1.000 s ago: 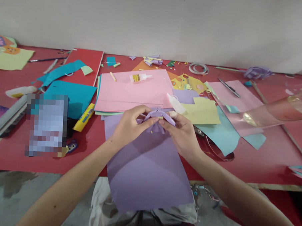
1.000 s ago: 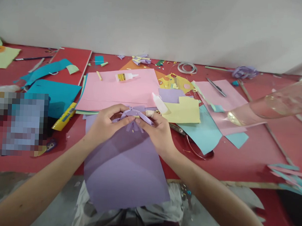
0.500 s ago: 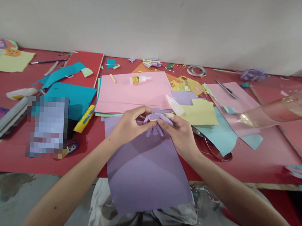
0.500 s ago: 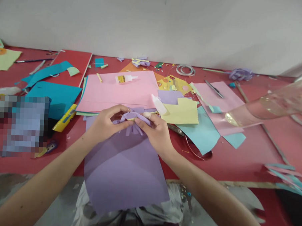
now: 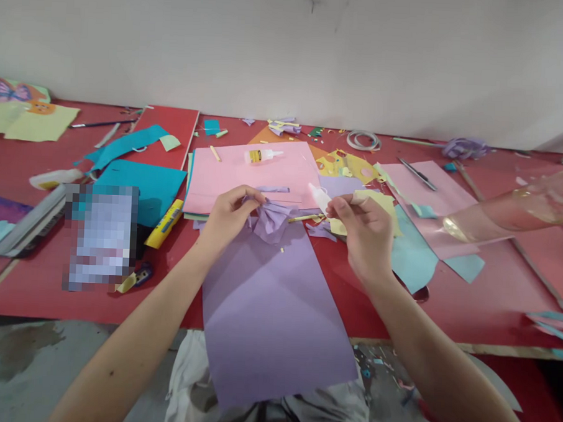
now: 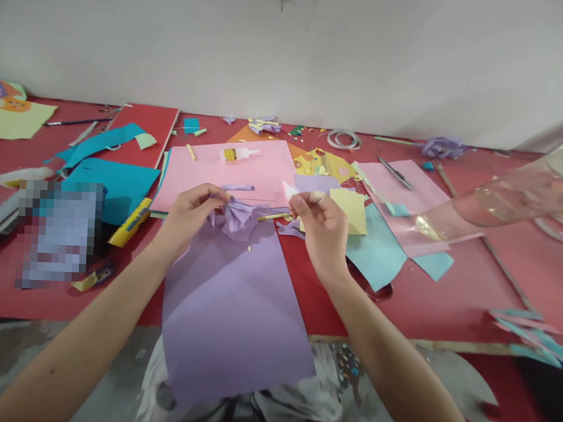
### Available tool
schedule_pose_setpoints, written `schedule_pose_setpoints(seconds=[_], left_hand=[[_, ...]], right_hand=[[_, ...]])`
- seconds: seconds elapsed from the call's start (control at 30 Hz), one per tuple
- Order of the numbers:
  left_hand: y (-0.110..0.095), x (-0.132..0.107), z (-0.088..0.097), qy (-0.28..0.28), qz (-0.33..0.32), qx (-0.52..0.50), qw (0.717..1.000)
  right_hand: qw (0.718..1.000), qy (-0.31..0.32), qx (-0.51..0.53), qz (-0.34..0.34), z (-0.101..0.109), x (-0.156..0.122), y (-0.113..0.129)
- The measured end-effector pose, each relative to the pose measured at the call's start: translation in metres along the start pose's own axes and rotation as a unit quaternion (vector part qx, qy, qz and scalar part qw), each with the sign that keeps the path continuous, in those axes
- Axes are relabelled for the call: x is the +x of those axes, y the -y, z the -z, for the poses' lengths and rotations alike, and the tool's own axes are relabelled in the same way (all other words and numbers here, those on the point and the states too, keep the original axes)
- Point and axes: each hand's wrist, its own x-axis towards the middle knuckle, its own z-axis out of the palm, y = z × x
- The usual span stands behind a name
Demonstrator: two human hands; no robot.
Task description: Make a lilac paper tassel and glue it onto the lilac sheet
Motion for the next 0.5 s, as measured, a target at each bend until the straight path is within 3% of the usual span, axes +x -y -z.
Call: schedule_pose_setpoints(seconds=[0.13, 0.23, 0.3, 0.37, 0.43, 0.5], left_hand=[[0.002, -0.002, -0.004, 0.054, -0.015, 0.051, 0.997], [0.002, -0.005, -0.006, 0.108, -0.018, 0.087, 0.990], [0.001, -0.007, -0.007, 0.128, -0.026, 0.102, 0.986], [-0.001, -0.008, -0.007, 0.135, -0.043, 0.118, 0.983], [-0.002, -0.008, -0.007, 0.132, -0.066, 0.144, 0.978], [-0.002, -0.007, -0.006, 0.122, -0.083, 0.168, 0.975]], right_hand=[[0.991, 0.038, -0.114, 0.058, 0.012, 0.010, 0.003], [0.939, 0.090, -0.297, 0.147, 0.040, 0.016, 0.001], [0.912, 0.089, -0.360, 0.176, 0.067, 0.019, -0.007], [0.898, 0.022, -0.409, 0.158, 0.093, 0.020, -0.018], [0.895, -0.051, -0.436, 0.085, 0.113, 0.021, -0.031], [0.908, -0.063, -0.413, 0.018, 0.123, 0.023, -0.042]])
